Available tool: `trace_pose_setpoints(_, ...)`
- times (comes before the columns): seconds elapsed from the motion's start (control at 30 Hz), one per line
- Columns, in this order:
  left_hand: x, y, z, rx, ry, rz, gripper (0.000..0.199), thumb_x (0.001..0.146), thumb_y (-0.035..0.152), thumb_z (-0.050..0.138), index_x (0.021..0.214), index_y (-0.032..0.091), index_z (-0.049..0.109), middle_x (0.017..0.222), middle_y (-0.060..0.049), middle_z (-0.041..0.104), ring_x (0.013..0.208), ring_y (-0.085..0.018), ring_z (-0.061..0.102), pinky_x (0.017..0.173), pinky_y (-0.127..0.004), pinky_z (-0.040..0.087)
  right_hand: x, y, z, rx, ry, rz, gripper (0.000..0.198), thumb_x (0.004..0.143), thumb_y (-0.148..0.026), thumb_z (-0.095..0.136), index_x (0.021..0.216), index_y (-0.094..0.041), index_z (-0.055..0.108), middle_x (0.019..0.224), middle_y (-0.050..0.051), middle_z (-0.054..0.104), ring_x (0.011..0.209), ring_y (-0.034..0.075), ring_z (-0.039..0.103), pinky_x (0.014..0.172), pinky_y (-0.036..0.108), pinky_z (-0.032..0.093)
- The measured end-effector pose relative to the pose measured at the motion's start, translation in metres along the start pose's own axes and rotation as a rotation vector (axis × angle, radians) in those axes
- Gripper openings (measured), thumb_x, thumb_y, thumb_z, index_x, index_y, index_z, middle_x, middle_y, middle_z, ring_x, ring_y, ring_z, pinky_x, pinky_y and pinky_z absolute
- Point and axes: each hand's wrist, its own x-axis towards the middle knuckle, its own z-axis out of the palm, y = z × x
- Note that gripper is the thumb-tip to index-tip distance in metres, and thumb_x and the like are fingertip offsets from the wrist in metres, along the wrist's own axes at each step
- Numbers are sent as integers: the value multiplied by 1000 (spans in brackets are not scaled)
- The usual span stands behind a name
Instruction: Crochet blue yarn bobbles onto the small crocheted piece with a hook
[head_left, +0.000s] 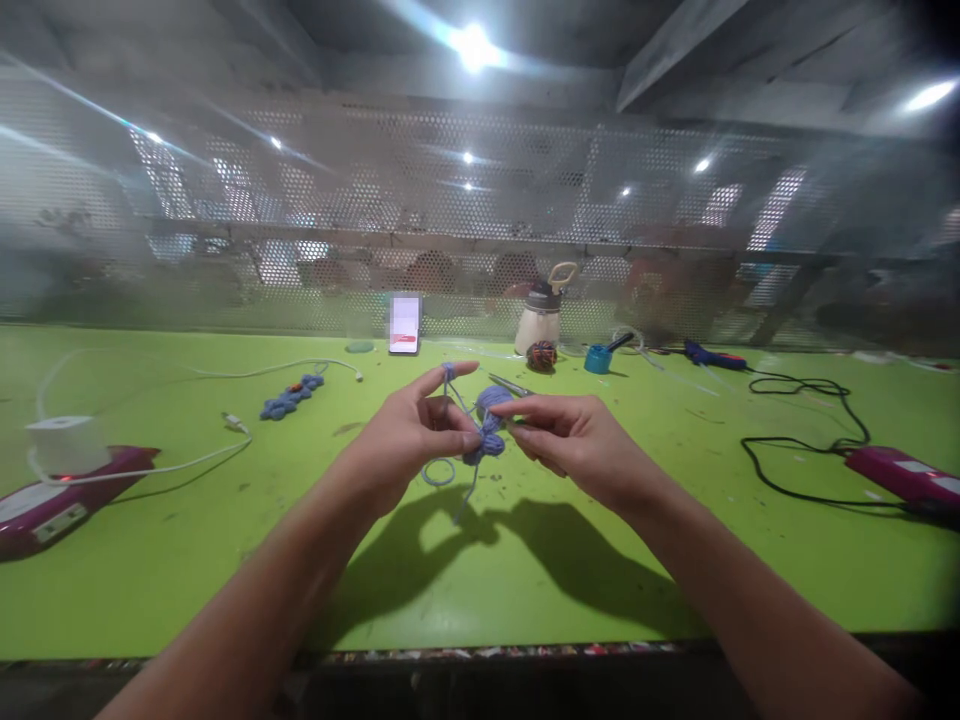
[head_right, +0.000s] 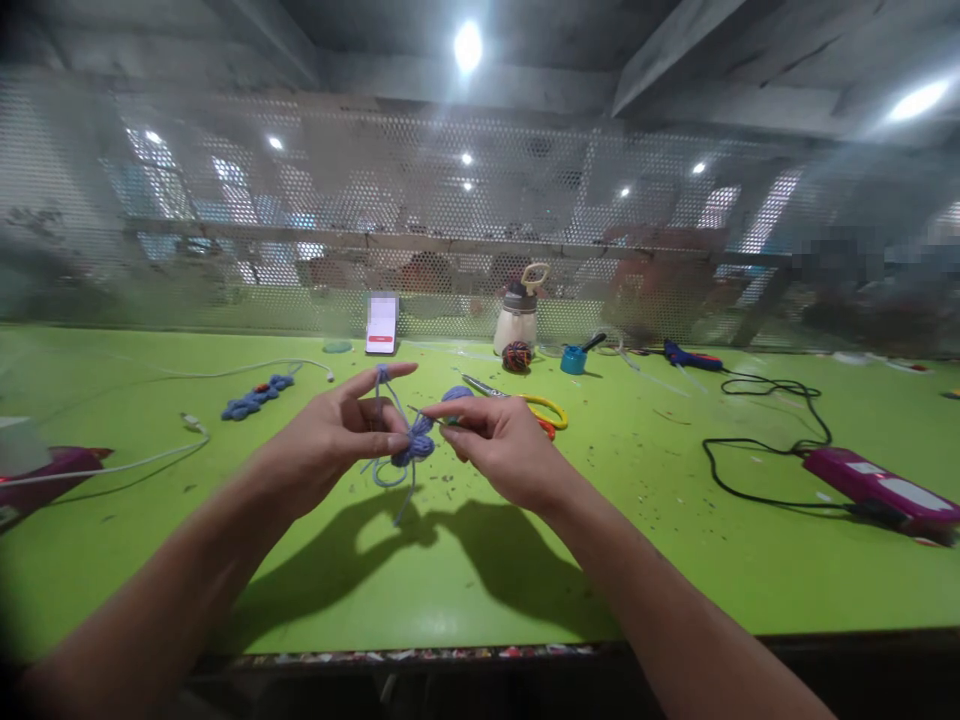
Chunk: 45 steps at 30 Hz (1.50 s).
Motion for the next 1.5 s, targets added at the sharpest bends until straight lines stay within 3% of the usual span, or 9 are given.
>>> trace_pose_setpoints(0.37, 0, -1, -1, -24, 24, -44, 97, 62, 4, 76, 148, 18, 34, 74, -3, 68, 70, -16, 61, 69, -31, 46, 0, 1, -3, 33, -58, -12, 27, 78, -18, 65, 102, -16, 77, 51, -6, 44, 44, 6, 30, 41, 22, 23)
trace_pose_setpoints(0.67, -3, 3, 8, 139, 57, 18, 108, 65, 8, 76, 154, 23, 16, 65, 1, 65, 64, -16, 61, 65, -29, 46, -1, -5, -5, 7, -94, 54, 29, 75, -13, 63, 100, -15, 78, 49, -6, 48, 43, 6, 34, 41, 21, 25)
trace_pose_setpoints(0.83, -3, -3, 5, 376, 67, 91, 106, 71, 10, 71, 155, 27, 9, 66, 2, 64, 66, -18, 62, 64, -30, 47, 0, -4, -4, -25, -98, 69, 29, 75, -11, 62, 99, -16, 78, 49, -6, 48, 42, 5, 34, 42, 21, 26)
trace_pose_setpoints(1.2, -4, -1, 9, 661, 72, 124, 87, 75, 8, 63, 152, 28, 27, 71, 1, 68, 67, -18, 63, 67, -31, 45, 1, 1, 0, 77, -64, 152, 25, 74, -12, 68, 96, -16, 78, 46, -6, 48, 39, 4, 32, 39, 20, 22)
trace_pose_setpoints(1.4, -6, -16, 16, 1053, 212, 412, 77, 81, 5, 54, 151, 26, 30, 80, -5, 70, 69, -21, 58, 69, -35, 43, 3, 9, 10, 300, 41, 318, 26, 71, -19, 73, 96, -15, 76, 47, -6, 51, 35, 4, 31, 37, 20, 15)
trace_pose_setpoints(1.5, -6, -24, 19, 1097, 311, 610, 67, 83, 6, 52, 146, 27, 42, 87, -8, 70, 78, -23, 57, 76, -38, 42, 1, 11, 18, 456, 113, 328, 33, 69, -21, 77, 102, -16, 73, 52, -4, 54, 38, 4, 36, 38, 19, 16)
